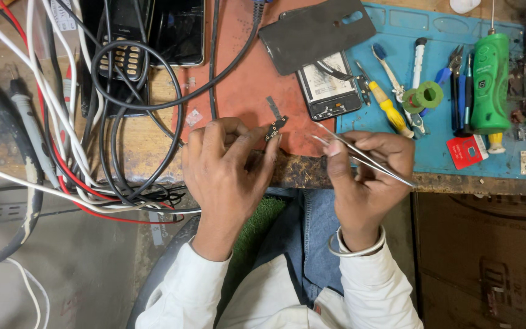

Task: The person uses tweezers to manipulate and place small components on a circuit board. They then use a soldering iron to solder the components and a cotton swab to clean the board.

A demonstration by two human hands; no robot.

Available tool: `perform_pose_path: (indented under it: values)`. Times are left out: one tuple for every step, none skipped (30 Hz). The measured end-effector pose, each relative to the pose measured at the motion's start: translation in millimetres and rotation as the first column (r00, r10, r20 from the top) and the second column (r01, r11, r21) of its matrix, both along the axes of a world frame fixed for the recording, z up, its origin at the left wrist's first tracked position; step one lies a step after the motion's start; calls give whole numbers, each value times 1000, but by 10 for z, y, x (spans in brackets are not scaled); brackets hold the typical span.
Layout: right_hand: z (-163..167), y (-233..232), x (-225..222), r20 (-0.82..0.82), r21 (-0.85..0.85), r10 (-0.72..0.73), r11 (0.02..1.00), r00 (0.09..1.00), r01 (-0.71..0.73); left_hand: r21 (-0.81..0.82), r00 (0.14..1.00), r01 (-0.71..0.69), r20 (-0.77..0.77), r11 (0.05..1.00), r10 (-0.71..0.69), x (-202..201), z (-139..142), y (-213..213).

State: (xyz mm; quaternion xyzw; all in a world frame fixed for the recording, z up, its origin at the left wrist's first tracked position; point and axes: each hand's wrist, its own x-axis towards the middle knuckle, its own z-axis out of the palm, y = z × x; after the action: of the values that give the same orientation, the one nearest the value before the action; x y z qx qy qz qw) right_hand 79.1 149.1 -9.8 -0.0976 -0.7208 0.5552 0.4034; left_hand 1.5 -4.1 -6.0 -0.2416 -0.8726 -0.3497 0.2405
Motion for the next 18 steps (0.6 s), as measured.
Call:
perform_pose_path:
  values:
    - [10,-16,-1,56,45,6,999,998,-8,3,1000,2,2,1000,-2,1,1,4]
    - [14,-34,-1,111,88,11,996,994,-21,6,1000,2,3,1000,-2,0,3,4]
    - [19,-47,1,170,127,14,991,985,-36,6,1000,2,10,1000,-2,7,8,4]
    - [21,-44,-6,169,134,39,989,985,-62,3,1000,0,18,1000,0,17,14,2]
    - [19,-40,-16,165,144,62,986,984,-86,2,1000,-1,23,1000,1,21,21,2]
    - [19,-29,-24,161,156,82,982,984,-108,5,1000,1,28,1000,-1,21,29,14]
    - [20,-17,-31,166,168,72,981,983,-100,17,1000,9,29,1000,-10,24,38,24]
    - [18,-10,-39,170,178,65,979,983,-95,28,999,14,28,999,-15,27,49,28]
    - [16,-5,-47,174,185,62,978,983,-95,36,999,16,28,999,-17,30,62,25]
    - [16,-1,-50,182,189,75,976,980,-110,30,999,19,39,999,-20,35,76,11]
    - [20,3,-53,188,194,86,973,978,-123,24,998,24,49,999,-26,39,90,-3]
    - [23,2,-52,195,201,94,970,976,-134,21,998,32,60,999,-34,44,100,-14]
    - [28,-2,-50,200,214,94,967,975,-137,33,994,60,85,998,-63,44,110,-39]
    - [34,-1,-50,202,230,92,963,975,-138,47,990,88,107,995,-93,38,118,-72]
    - [42,-1,-50,205,245,90,959,975,-140,61,984,116,128,991,-123,32,122,-92]
    - [49,5,-50,199,278,99,948,975,-153,65,984,121,127,991,-129,31,120,-93]
    - [59,15,-53,196,308,110,936,974,-168,67,983,124,128,990,-132,32,119,-96]
    - [68,25,-51,193,339,122,923,974,-183,71,982,127,129,989,-135,36,116,-96]
